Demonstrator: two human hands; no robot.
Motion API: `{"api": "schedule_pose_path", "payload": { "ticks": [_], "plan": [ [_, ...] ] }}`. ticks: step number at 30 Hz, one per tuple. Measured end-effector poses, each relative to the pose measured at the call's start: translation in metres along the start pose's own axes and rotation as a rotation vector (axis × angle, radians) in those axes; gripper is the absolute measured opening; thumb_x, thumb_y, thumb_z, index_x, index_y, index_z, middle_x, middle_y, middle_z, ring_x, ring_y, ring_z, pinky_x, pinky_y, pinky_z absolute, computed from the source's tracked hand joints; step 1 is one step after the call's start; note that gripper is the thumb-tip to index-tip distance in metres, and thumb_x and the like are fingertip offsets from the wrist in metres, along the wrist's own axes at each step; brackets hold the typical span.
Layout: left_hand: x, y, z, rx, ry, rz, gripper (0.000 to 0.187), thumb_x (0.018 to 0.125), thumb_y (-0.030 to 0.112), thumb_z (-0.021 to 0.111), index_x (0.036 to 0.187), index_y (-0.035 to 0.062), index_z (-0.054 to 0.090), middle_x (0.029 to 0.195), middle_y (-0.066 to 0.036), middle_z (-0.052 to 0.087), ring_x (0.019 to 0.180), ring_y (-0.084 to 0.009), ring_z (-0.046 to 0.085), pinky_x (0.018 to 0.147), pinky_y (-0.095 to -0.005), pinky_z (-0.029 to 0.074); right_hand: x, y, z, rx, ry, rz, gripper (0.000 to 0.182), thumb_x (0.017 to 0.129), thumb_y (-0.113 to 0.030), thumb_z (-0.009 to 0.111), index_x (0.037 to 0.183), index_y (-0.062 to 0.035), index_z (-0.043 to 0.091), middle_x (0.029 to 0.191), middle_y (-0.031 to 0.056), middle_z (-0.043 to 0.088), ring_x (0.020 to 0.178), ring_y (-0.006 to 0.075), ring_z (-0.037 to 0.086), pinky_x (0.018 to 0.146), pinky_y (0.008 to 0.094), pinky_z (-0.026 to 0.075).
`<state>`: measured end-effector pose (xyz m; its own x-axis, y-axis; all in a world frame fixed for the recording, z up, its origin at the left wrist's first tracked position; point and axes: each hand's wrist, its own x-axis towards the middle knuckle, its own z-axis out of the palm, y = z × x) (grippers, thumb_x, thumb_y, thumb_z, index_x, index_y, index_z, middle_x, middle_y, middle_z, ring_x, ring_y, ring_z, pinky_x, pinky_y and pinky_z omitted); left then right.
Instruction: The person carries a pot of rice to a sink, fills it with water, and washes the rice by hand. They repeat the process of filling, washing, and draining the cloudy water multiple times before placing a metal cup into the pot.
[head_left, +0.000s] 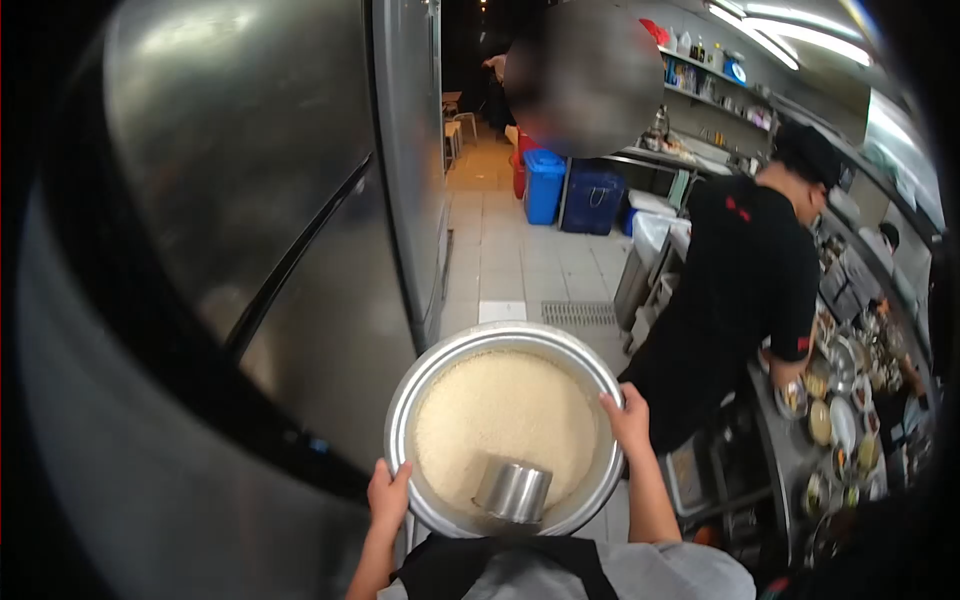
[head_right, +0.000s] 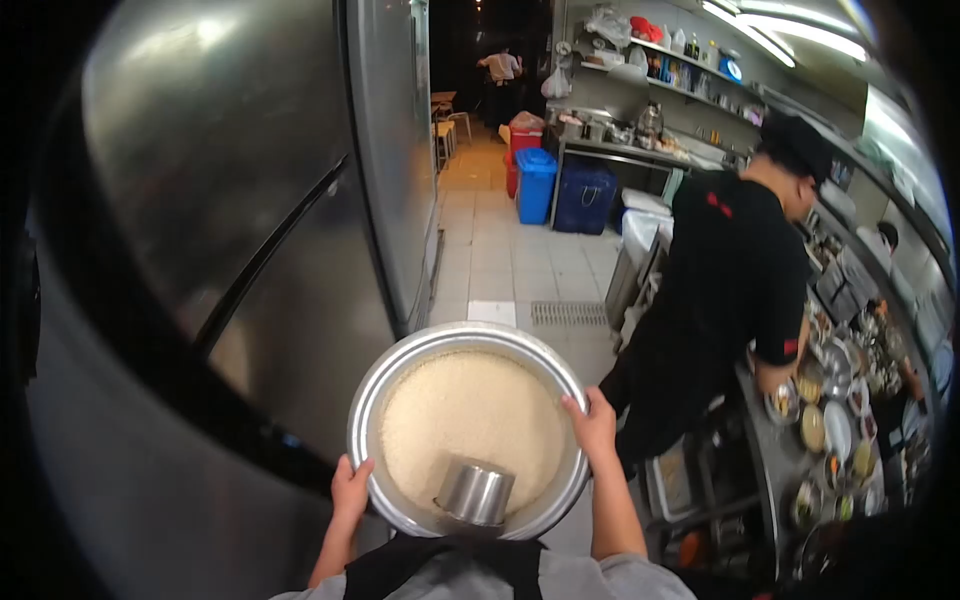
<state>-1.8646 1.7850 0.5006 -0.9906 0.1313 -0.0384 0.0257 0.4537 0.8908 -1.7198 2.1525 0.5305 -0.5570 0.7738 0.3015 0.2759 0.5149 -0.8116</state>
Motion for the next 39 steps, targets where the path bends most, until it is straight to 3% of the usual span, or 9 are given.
{"api": "schedule_pose_path", "payload": {
  "ticks": [5,10,14,17,19,28,29,34,39],
  "plan": [
    [0.146,0.068,0.064,0.025,-0.159,0.027,0.034,0.080,0.032,0.062,0.087,0.0003,0.050,0.081,-0.020,0.061,0.077,-0.0313,0.061,0.068,-0.0389,0.045,0.116,0.010,0.032,0.129,0.094,0.160,0.030,0.076,-0.025,0.069,0.083,0.0012,0.056,0.066,0.0123,0.057,0.061,0.0147,0.051,0.058,0.0307,0.043],
    [0.317,0.093,0.184,0.098,-0.235,0.084,0.037,0.080,0.035,0.061,0.083,0.0010,0.047,0.078,-0.021,0.060,0.075,-0.0357,0.059,0.067,-0.0398,0.044,0.249,0.077,0.097,0.007,0.159,0.272,0.031,0.076,-0.026,0.068,0.082,0.0016,0.055,0.065,0.0129,0.055,0.060,0.0160,0.050,0.058,0.0315,0.042],
    [0.426,0.125,0.262,0.112,-0.173,0.058,0.038,0.079,0.034,0.062,0.083,-0.0003,0.048,0.083,-0.023,0.060,0.081,-0.0378,0.059,0.071,-0.0407,0.044,0.401,0.084,0.139,-0.012,0.149,0.184,0.034,0.076,-0.028,0.068,0.084,0.0023,0.054,0.067,0.0173,0.054,0.061,0.0224,0.050,0.060,0.0339,0.043],
    [0.503,0.151,0.289,0.049,-0.125,0.099,0.036,0.080,0.031,0.062,0.080,-0.0007,0.046,0.080,-0.021,0.059,0.074,-0.0351,0.057,0.067,-0.0404,0.043,0.505,0.065,0.173,-0.030,0.099,0.141,0.036,0.076,-0.030,0.068,0.084,0.0026,0.054,0.067,0.0179,0.054,0.061,0.0227,0.050,0.060,0.0344,0.043],
    [0.545,0.182,0.299,-0.032,-0.105,-0.028,0.037,0.082,0.031,0.062,0.076,-0.0004,0.041,0.067,-0.018,0.051,0.060,-0.0281,0.046,0.058,-0.0399,0.038,0.567,0.077,0.203,-0.046,0.057,0.123,0.036,0.077,-0.030,0.068,0.084,0.0025,0.053,0.066,0.0153,0.054,0.060,0.0199,0.049,0.059,0.0332,0.042],
    [0.831,0.233,0.404,0.024,-0.012,-0.019,0.037,0.081,0.034,0.060,0.089,-0.0008,0.050,0.086,-0.024,0.061,0.084,-0.0368,0.060,0.072,-0.0415,0.044,0.862,0.089,0.386,-0.073,0.011,-0.017,0.032,0.078,-0.027,0.068,0.086,0.0020,0.055,0.069,0.0139,0.056,0.063,0.0189,0.050,0.060,0.0338,0.042],
    [0.865,0.250,0.415,-0.132,-0.045,-0.036,0.038,0.081,0.035,0.061,0.090,-0.0007,0.050,0.087,-0.024,0.061,0.084,-0.0379,0.060,0.072,-0.0412,0.044,0.896,0.087,0.392,-0.036,0.026,0.012,0.032,0.078,-0.026,0.068,0.086,0.0018,0.055,0.070,0.0141,0.057,0.064,0.0193,0.051,0.060,0.0341,0.042],
    [1.007,0.340,0.473,0.162,-0.182,0.029,0.041,0.082,0.038,0.060,0.078,0.0003,0.043,0.073,-0.022,0.056,0.068,-0.0368,0.055,0.065,-0.0420,0.042,0.997,0.102,0.429,0.016,0.118,0.216,0.030,0.078,-0.023,0.067,0.087,0.0021,0.054,0.071,0.0127,0.057,0.064,0.0193,0.050,0.060,0.0333,0.042],
    [1.167,0.379,0.578,0.183,-0.233,0.054,0.044,0.086,0.043,0.053,0.085,-0.0002,0.048,0.080,-0.025,0.058,0.079,-0.0399,0.057,0.070,-0.0425,0.043,1.145,0.143,0.496,0.054,0.201,0.216,0.031,0.077,-0.022,0.067,0.086,0.0037,0.053,0.073,0.0120,0.058,0.065,0.0194,0.051,0.062,0.0321,0.043]
  ]
}}
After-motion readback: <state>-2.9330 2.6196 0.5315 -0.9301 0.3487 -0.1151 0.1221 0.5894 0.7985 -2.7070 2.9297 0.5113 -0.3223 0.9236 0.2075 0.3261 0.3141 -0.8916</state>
